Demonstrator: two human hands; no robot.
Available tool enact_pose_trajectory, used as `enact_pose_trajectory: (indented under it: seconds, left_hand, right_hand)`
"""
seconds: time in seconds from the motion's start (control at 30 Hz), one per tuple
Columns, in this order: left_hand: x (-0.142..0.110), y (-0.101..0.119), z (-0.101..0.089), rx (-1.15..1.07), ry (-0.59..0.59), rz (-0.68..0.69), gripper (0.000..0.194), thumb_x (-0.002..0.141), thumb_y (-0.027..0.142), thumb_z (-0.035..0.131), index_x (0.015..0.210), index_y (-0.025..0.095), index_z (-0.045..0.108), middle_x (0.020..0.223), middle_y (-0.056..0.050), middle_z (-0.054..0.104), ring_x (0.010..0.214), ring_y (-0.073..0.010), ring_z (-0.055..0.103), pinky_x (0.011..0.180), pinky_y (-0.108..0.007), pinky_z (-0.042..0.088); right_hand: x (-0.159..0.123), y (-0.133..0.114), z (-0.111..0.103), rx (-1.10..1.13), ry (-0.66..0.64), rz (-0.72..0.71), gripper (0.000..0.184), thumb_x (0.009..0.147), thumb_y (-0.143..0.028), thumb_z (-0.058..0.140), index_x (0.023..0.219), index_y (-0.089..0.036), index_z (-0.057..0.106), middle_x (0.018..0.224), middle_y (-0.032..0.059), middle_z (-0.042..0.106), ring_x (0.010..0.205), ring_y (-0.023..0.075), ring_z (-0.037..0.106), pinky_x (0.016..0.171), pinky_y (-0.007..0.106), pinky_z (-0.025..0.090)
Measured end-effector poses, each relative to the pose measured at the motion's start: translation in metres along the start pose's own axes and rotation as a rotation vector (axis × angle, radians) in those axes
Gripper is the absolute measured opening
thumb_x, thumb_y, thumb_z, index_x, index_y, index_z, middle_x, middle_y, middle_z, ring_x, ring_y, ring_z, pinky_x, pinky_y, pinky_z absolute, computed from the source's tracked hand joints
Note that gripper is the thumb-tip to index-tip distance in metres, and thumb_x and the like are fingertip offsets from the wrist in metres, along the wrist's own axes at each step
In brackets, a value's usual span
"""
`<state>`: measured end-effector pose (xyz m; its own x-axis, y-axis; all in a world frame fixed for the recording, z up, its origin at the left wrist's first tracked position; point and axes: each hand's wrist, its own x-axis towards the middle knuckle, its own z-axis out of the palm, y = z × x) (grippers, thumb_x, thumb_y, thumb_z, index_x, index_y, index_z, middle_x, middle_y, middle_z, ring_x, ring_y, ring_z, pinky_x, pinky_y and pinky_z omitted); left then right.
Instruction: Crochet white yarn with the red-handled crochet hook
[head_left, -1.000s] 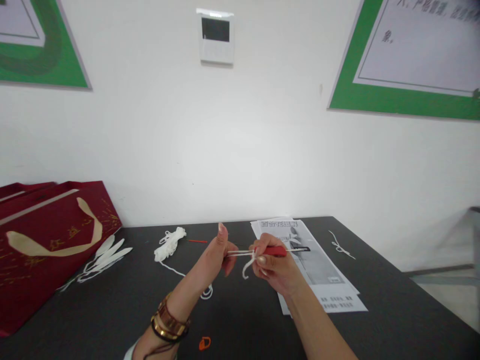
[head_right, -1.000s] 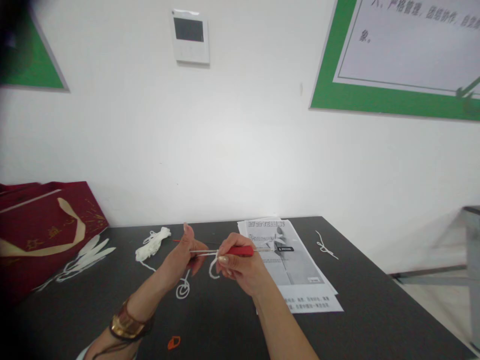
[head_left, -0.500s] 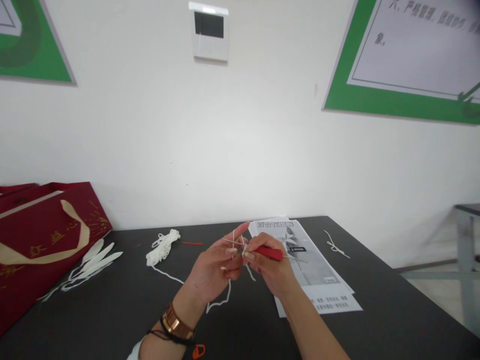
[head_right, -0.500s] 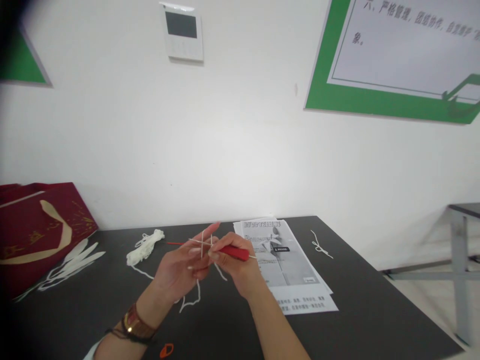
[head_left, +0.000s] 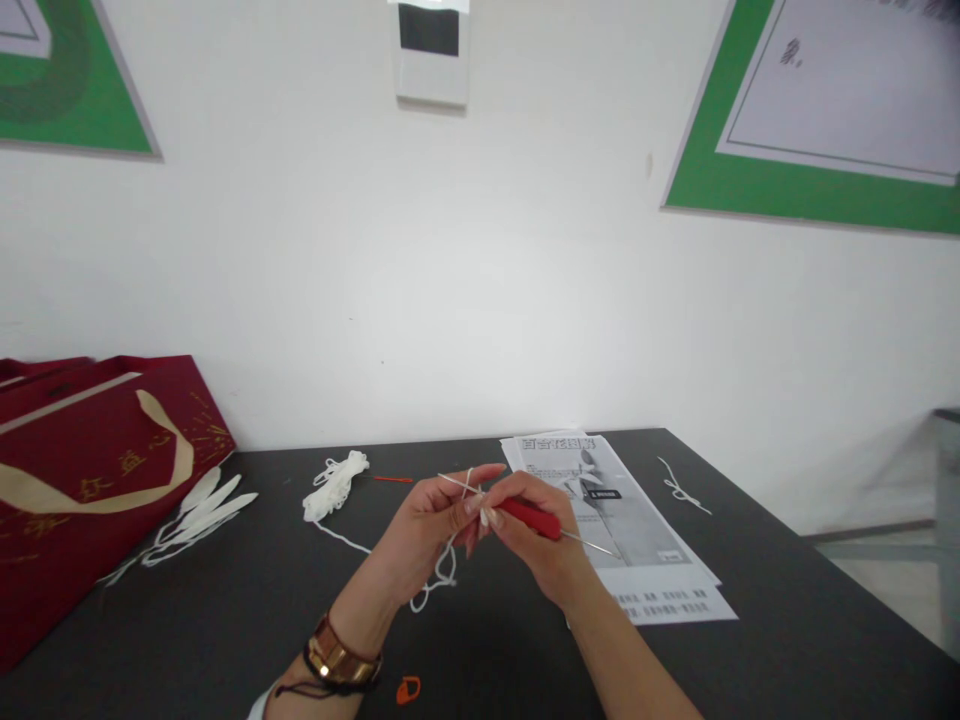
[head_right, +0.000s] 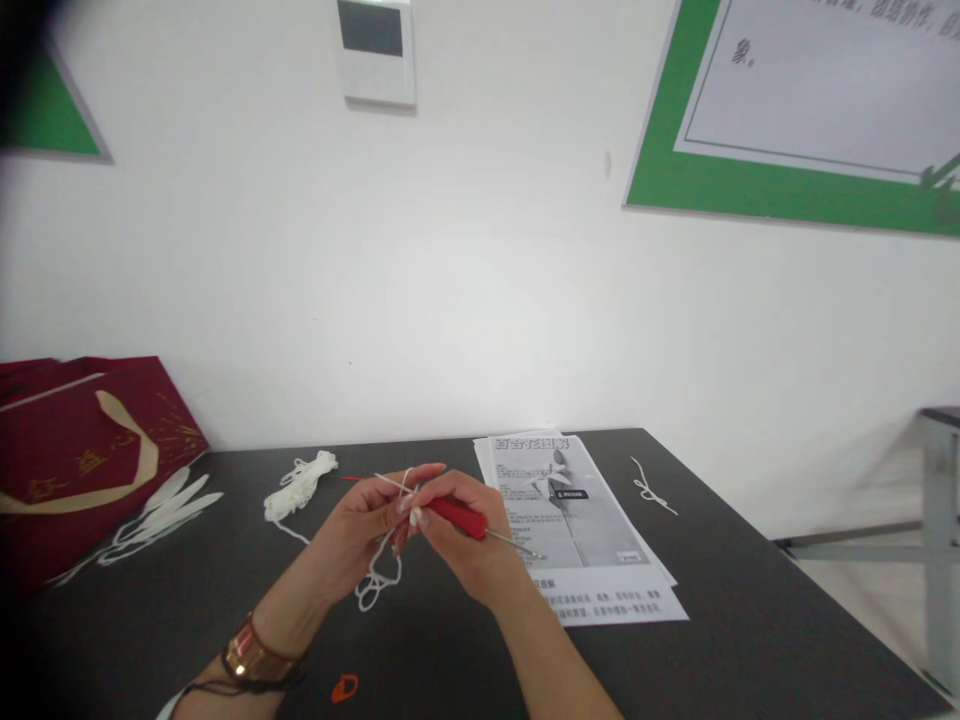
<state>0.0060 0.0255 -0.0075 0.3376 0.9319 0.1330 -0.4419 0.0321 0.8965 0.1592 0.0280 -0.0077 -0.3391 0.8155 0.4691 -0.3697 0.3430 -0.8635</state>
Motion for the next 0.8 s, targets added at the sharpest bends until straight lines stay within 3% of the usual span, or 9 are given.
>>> enact_pose_trajectory:
  seconds: [0.2,0.3,0.43,0.53,0.8]
  left_hand:
    - [-0.001,-0.004,-0.003,-0.183,0.038,-0.025,0.046,0.069,0.015,0.073,0.115,0.017,0.068,0.061,0.000,0.060,0.053,-0.0106,0.054,0.051,-0.021,0.039]
    - [0.000,-0.006,-0.003,-0.249,0.080,-0.008,0.047,0.065,0.013,0.071,0.112,0.018,0.069,0.067,-0.002,0.066,0.058,-0.0107,0.058,0.058,-0.021,0.043]
    - [0.001,-0.005,-0.005,-0.285,0.111,-0.009,0.050,0.063,0.008,0.069,0.112,0.015,0.069,0.072,-0.005,0.071,0.061,-0.0103,0.060,0.061,-0.019,0.043]
    - [0.002,-0.003,-0.006,-0.297,0.110,-0.032,0.052,0.063,0.004,0.067,0.115,0.013,0.067,0.067,-0.006,0.070,0.057,-0.0098,0.059,0.059,-0.019,0.043]
    - [0.001,0.000,-0.006,-0.337,0.083,-0.037,0.057,0.063,0.002,0.067,0.119,0.012,0.064,0.053,0.002,0.058,0.047,-0.0051,0.045,0.047,-0.015,0.033]
  right_hand:
    - [-0.002,0.005,0.000,-0.114,-0.004,0.043,0.006,0.081,-0.024,0.067,0.084,-0.018,0.067,0.071,0.0017,0.065,0.064,0.0139,0.061,0.060,0.026,0.045]
    - [-0.001,0.012,0.001,-0.036,0.000,0.068,0.012,0.086,-0.029,0.062,0.089,-0.018,0.068,0.064,-0.0011,0.059,0.053,0.0086,0.050,0.047,0.021,0.035]
    - [0.002,0.021,0.004,0.132,0.121,0.164,0.010,0.083,-0.028,0.066,0.087,-0.020,0.063,0.053,-0.0072,0.050,0.040,0.0047,0.036,0.038,0.018,0.022]
    - [0.003,0.024,0.003,0.167,0.162,0.232,0.016,0.079,-0.028,0.070,0.079,-0.018,0.057,0.053,-0.0062,0.055,0.038,0.0045,0.036,0.037,0.018,0.020]
    - [0.004,0.022,-0.001,0.134,0.133,0.203,0.019,0.080,-0.030,0.070,0.074,-0.018,0.057,0.052,-0.0051,0.057,0.039,0.0051,0.039,0.039,0.019,0.024]
